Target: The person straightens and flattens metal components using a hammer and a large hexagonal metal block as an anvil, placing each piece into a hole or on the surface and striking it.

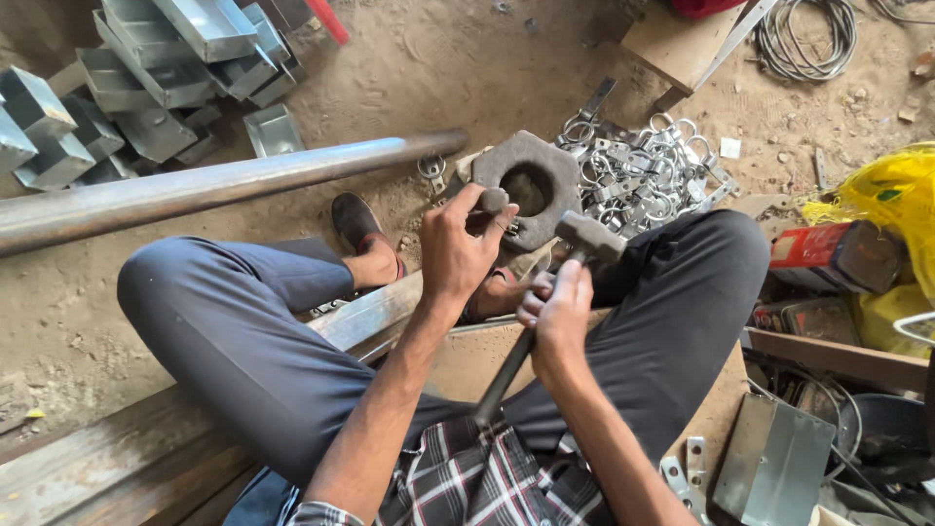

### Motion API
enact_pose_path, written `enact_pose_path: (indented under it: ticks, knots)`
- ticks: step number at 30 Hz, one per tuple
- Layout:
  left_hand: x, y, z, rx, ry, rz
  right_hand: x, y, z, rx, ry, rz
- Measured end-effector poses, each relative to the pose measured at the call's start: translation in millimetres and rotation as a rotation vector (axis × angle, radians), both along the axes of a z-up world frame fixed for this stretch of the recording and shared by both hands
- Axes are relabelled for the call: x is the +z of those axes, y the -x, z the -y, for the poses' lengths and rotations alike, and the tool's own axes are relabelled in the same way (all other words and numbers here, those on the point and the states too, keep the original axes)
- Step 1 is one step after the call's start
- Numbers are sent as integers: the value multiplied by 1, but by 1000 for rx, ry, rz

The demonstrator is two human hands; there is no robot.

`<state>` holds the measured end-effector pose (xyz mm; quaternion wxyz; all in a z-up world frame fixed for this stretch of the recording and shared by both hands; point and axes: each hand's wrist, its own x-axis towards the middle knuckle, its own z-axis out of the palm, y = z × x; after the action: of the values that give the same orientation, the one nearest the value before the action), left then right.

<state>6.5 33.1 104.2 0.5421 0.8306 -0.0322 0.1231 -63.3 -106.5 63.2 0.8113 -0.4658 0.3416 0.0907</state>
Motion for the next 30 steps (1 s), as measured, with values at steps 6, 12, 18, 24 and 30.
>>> enact_pose_path:
  ticks: [6, 12, 18, 24, 30]
  knots:
    - [1, -3, 2, 13, -34, 26, -13, -10, 1, 59, -120, -101]
    - [-2, -1, 4, 13, -38, 7, -7, -6, 13, 175, -44, -76]
    - [-7, -1, 5, 24, -51, -6, 1, -11, 22, 255, -46, -58]
    - [0, 2, 10, 30, -65, 96, 0, -9, 17, 241, -2, -96]
    - [2, 5, 17, 25, -70, 79, -1, -4, 36, 290, 35, -14]
